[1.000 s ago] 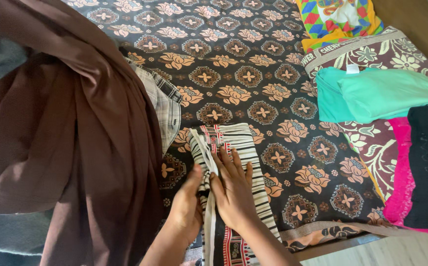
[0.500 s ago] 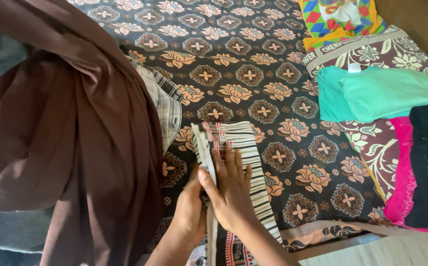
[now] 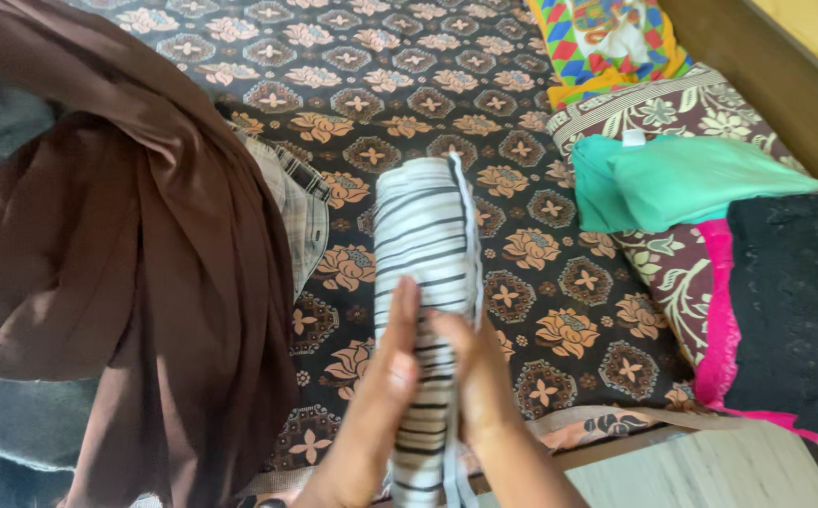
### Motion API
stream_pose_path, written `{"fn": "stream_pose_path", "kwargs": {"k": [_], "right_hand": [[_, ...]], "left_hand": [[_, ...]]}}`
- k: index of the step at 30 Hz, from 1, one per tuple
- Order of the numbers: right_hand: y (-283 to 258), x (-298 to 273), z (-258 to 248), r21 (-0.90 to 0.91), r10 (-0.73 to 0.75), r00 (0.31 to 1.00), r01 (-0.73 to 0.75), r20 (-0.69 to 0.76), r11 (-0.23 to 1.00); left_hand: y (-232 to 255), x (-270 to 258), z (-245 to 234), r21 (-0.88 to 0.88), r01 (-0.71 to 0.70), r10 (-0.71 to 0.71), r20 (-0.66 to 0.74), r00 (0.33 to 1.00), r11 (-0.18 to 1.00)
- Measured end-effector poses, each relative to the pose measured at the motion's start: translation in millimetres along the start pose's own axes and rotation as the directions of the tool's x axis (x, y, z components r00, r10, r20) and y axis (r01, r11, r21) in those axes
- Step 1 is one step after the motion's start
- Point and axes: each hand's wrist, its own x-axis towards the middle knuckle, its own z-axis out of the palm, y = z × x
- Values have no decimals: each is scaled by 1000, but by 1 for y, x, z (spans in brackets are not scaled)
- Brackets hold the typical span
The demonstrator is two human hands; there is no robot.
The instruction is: The person folds several garments on a bed, including a black sequined top, a striped shirt, and a brown top. Each item is smoothed, folded into a compact rectangle, and placed in a neat stack on the bed.
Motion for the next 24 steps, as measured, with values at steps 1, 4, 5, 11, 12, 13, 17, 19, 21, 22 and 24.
{"fn": "stream_pose_path", "kwargs": {"k": [1,4,5,11,12,13,17,19,21,22,24], "right_hand": [[1,11,-15,162,117,993,-114,-10,980],[4,29,-57,349,95,995,-84,-14,933],[4,33,-67,363,23,999,-13,-24,932],[-5,35,-102,549,46,999,-51,23,834],[-5,33,-104,543,-13,1000,18,-14,839],[-4,30,-106,535,-71,996,88,-51,840],[-16,19,-118,637,-129,990,131,-49,759],[-29,13,-125,651,-106,990,141,-94,746],[-46,6,-129,645,-119,986,168,-119,745],[-56,3,-132,632,-145,981,194,-128,751],[-80,-4,-140,525,-120,986,163,-115,835]], "left_hand": [[-2,-6,5,102,81,-81,-1,997,992],[-11,-12,19,331,-20,-9,86,996,944],[-15,-13,23,386,-115,64,142,988,915],[-38,-6,12,895,-6,399,-192,897,445],[-39,-4,7,786,35,286,-266,921,617],[-38,-2,4,644,90,158,-316,935,760],[-19,3,5,239,501,-450,-237,861,832],[-13,6,22,163,506,-466,-229,855,847],[-8,10,37,132,502,-467,-230,854,854],[-8,12,46,140,499,-462,-230,856,855],[-12,18,60,143,482,-447,-220,867,864]]}}
